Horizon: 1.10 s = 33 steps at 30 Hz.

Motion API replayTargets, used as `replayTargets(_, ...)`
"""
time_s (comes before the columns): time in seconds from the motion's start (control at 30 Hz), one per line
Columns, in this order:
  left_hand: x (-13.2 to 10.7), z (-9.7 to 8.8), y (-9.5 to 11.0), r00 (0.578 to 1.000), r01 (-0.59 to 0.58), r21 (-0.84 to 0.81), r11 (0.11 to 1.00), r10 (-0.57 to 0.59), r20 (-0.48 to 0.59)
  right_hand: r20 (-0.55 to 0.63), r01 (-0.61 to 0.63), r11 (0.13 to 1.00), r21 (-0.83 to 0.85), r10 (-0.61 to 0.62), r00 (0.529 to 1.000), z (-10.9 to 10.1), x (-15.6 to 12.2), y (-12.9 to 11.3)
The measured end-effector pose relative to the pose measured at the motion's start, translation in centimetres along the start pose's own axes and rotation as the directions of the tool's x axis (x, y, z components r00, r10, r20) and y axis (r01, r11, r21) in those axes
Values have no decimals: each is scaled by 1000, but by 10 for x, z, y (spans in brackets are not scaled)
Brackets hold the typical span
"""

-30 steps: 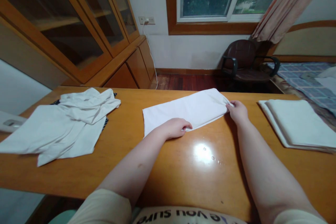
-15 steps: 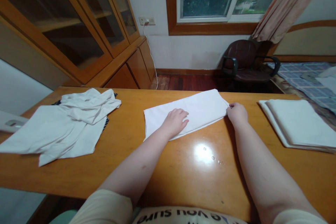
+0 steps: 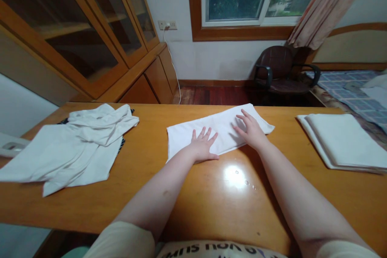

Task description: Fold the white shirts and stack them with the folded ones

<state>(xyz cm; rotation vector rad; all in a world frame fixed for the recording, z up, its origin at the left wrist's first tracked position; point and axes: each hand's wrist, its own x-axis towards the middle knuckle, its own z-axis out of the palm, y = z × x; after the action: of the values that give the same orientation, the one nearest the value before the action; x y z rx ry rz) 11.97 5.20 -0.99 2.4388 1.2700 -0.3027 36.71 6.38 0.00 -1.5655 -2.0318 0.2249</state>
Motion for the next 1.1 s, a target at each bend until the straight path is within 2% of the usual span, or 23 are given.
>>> replayTargets(0.13, -3, -5, 3, 1000, -13, -22, 1000, 13, 28, 115, 66, 985, 157, -84, 990, 11, 1, -30)
replayTargets(0.27, -3, -6, 2, 999, -22, -24, 999, 23, 38, 326, 135, 958, 251, -215, 920, 34, 15, -55)
replayTargets(0.37, -5, -6, -1, 998, -58, -39, 998, 59, 22, 413, 172, 974, 146, -218, 884, 54, 29, -67)
replayTargets(0.5, -10, -4, -7, 993, -114, -41, 993, 114, -6, 431, 199, 979, -42, -162, 888, 71, 33, -70)
replayTargets(0.63, -16, -3, -13, 988, -152, -18, 988, 152, -5, 387, 159, 976, -151, -90, 918, 73, 25, -56)
replayTargets(0.77, -18, -1, -17, 987, -163, -14, 986, 163, -8, 274, -1, 961, -277, 80, 958, 59, 21, -21)
replayTargets(0.87, -21, -1, -18, 988, -152, -16, 988, 152, -6, 208, -163, 920, -356, 248, 946, 42, 22, 13)
replayTargets(0.93, -22, -4, -14, 991, -136, -27, 990, 136, 1, 184, -230, 892, -388, 320, 929, 34, 24, 33)
replayTargets(1.0, -20, -11, -5, 997, -82, -44, 996, 82, 0, 170, -247, 880, -405, 338, 926, 29, 24, 46)
replayTargets(1.1, -7, -25, 20, 995, 82, -59, 995, -85, -54, 152, -249, 873, -420, 338, 929, 28, 24, 52)
